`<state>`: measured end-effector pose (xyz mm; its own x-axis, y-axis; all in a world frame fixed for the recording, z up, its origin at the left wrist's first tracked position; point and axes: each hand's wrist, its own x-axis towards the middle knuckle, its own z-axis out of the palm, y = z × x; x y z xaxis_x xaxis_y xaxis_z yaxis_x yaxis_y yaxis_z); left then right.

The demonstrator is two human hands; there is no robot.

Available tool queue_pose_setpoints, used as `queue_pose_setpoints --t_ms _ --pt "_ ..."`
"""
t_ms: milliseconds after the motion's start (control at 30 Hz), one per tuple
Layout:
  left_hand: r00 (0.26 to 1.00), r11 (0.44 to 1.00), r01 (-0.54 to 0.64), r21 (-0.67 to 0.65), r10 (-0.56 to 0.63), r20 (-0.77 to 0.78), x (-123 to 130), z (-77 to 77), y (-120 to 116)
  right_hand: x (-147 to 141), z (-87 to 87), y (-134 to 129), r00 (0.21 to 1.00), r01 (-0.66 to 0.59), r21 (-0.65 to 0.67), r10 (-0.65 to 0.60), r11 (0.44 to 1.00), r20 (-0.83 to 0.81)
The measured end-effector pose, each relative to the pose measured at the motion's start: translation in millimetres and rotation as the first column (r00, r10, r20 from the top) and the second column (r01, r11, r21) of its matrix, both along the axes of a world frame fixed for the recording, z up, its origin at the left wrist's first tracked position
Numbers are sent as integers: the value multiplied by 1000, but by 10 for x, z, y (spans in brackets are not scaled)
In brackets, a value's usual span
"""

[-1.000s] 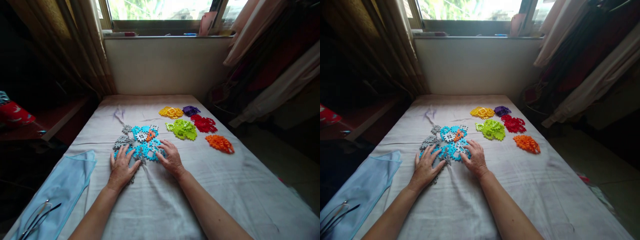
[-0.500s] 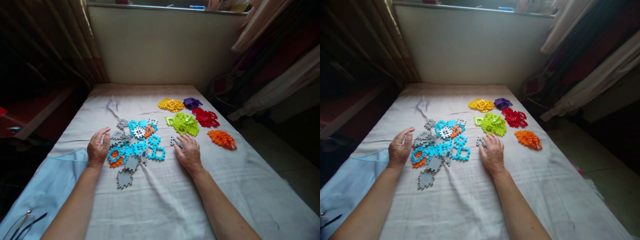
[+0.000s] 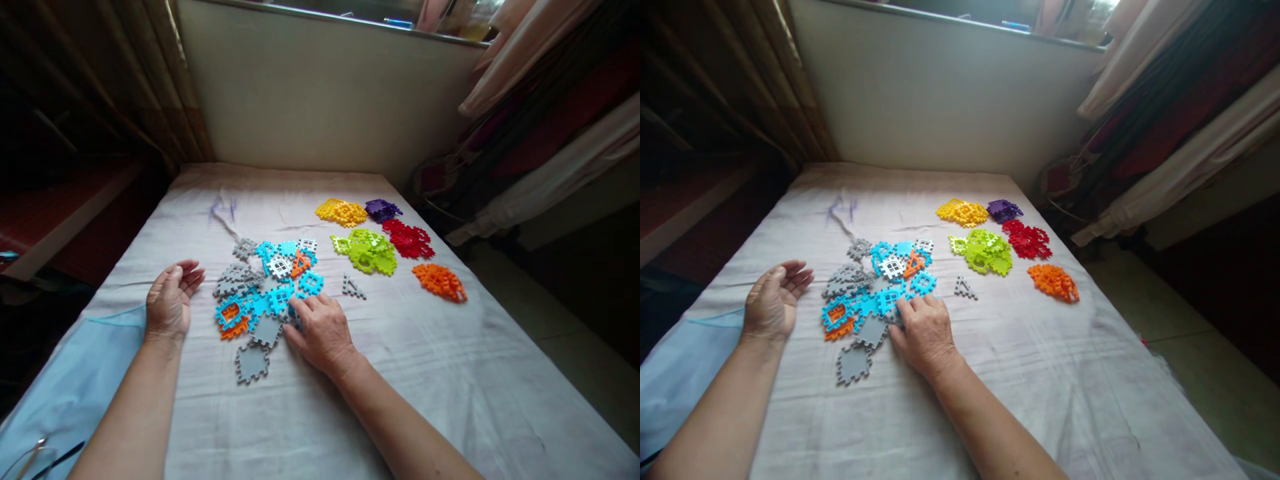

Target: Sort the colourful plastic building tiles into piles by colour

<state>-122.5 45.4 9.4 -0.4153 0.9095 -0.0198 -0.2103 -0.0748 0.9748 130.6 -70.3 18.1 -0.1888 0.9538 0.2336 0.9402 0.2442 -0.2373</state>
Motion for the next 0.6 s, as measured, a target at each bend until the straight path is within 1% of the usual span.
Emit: queue_pose_setpoints --t_ms 133,200,267,333,367,433,500,567,600 --pt "1000 1000 7 -8 -7 23 -5 20 9 18 -64 4 997 -28 31 30 999 -65" --pt "999 1000 6 -6 -6 35 -15 14 19 68 -68 2 989 -33 65 42 997 -141" --pt "999 1000 12 -7 -12 33 -18 14 25 178 -64 -8 973 -8 116 34 993 -229" --pt "1000 1000 12 -11 -12 24 -9 24 25 363 -73 -24 954 68 163 -16 984 -300" --pt "1000 1000 11 -16 -11 23 -1 32 23 478 -88 -33 945 127 179 -64 976 -320" --pt "999 1000 2 -26 -1 32 19 48 17 727 -141 -47 926 256 198 -182 946 -331" --pt "999 999 -6 -33 7 40 33 58 11 948 -214 -47 905 358 219 -280 908 -319" --pt "1000 1000 2 -31 -1 25 34 54 9 1093 -288 -27 892 404 235 -324 884 -315" --pt "1000 1000 10 -28 -10 9 29 48 10 1131 -320 -12 890 407 234 -327 883 -317"
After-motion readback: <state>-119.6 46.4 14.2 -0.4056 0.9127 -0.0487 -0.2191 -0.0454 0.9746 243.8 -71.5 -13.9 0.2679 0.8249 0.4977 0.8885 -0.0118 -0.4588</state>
